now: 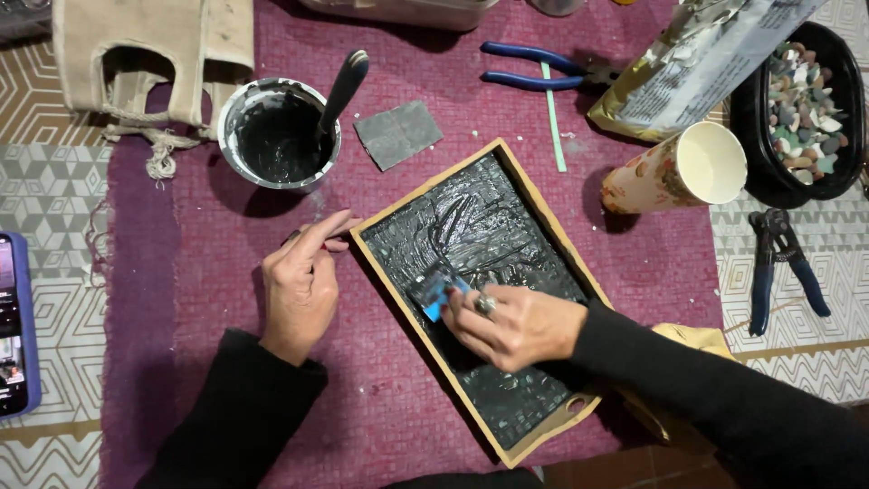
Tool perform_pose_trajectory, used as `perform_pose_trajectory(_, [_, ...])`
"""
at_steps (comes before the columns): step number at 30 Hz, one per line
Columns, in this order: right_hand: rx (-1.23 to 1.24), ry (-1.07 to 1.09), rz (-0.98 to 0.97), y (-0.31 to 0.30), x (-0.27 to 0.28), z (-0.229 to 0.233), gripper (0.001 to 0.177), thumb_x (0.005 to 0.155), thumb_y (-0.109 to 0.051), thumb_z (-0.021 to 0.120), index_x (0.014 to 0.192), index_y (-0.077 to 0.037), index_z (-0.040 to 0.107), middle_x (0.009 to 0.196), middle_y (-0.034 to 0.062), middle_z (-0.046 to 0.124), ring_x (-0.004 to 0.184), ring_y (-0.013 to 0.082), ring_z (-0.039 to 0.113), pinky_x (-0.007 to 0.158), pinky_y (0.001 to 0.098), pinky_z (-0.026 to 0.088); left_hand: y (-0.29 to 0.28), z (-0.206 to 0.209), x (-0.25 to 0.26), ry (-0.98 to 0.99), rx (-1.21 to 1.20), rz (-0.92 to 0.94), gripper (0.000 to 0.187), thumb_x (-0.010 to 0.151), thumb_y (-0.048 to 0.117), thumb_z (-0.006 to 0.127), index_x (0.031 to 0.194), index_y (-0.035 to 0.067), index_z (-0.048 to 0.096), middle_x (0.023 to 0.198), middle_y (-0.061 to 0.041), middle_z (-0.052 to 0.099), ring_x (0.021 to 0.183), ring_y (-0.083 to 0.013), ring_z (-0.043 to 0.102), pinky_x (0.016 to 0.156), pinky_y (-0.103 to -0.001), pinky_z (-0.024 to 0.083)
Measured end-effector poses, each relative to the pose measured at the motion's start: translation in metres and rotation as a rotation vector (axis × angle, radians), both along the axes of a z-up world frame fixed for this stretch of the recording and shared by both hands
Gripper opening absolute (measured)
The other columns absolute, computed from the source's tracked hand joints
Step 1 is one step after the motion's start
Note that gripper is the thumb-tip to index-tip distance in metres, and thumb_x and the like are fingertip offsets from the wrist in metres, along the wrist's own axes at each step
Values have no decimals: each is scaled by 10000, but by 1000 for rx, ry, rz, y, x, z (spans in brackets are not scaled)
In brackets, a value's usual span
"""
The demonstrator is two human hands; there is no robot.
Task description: The recorder is applying black grout to a mosaic artwork inside a wooden tray using a spatula and a sponge.
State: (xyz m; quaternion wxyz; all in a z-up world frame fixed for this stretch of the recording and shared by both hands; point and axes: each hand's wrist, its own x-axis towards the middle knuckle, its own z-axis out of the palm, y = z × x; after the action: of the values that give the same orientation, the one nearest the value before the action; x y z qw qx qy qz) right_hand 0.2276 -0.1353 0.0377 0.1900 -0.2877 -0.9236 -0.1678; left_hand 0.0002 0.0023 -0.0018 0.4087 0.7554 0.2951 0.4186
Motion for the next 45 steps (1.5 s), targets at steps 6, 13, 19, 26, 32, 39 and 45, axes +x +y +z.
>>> perform_pose_trajectory(6, [-58, 9, -4, -42, 11, 13, 135, 917, 53, 591, 916, 40, 726, 814, 194, 662, 625, 215, 603, 509, 283, 482, 1, -2, 0, 4, 8, 2, 512, 875, -174, 398, 1247, -3, 706, 1068, -179, 763, 826, -309, 744, 770, -402, 603])
perform_pose_trajectory(13, [41, -35, -80, -30, 42, 18, 124, 911, 25, 619, 923, 22, 742, 825, 180, 692, 593, 176, 575, 486, 270, 469, 0, -4, 0, -3, 23, 2, 515, 876, -180, 395, 1241, -4, 712, 1063, -175, 766, 817, -300, 746, 770, -400, 599])
perform_pose_trajectory(19, [94, 36, -166, 38, 41, 20, 146, 978, 31, 570, 977, 59, 713, 894, 235, 662, 666, 290, 621, 565, 333, 521, -1, -2, -1, 15, 33, 12, 518, 867, -192, 406, 1237, 1, 713, 1068, -182, 762, 807, -318, 737, 769, -425, 593])
perform_pose_trajectory(26, [67, -4, -133, 22, 41, -2, 144, 972, 23, 568, 953, 21, 711, 884, 196, 663, 655, 253, 640, 584, 326, 537, 1, -3, -1, 26, 26, 20, 537, 867, -181, 393, 1250, 16, 713, 1077, -164, 768, 814, -301, 741, 784, -417, 593])
perform_pose_trajectory(32, [1, -57, -111, -34, 34, 16, 177, 951, 60, 523, 937, 41, 699, 842, 202, 647, 627, 241, 615, 550, 307, 504, 2, -1, -1, -5, 2, -21, 543, 866, -187, 377, 1254, -2, 709, 1088, -184, 764, 854, -320, 744, 782, -399, 606])
perform_pose_trajectory(39, [7, -27, -64, -56, 49, 32, 112, 884, 106, 618, 854, 74, 721, 716, 171, 622, 528, 198, 545, 483, 271, 459, 0, 2, 0, 24, 14, -10, 521, 886, -190, 384, 1261, -19, 704, 1087, -195, 762, 837, -307, 743, 766, -403, 610])
perform_pose_trajectory(45, [139, -15, -193, 17, 79, 4, 140, 979, 26, 592, 987, 14, 731, 924, 206, 693, 648, 255, 630, 593, 316, 550, -1, 0, 1, 20, 41, 6, 505, 875, -176, 393, 1230, -16, 714, 1068, -185, 766, 798, -298, 741, 757, -412, 600])
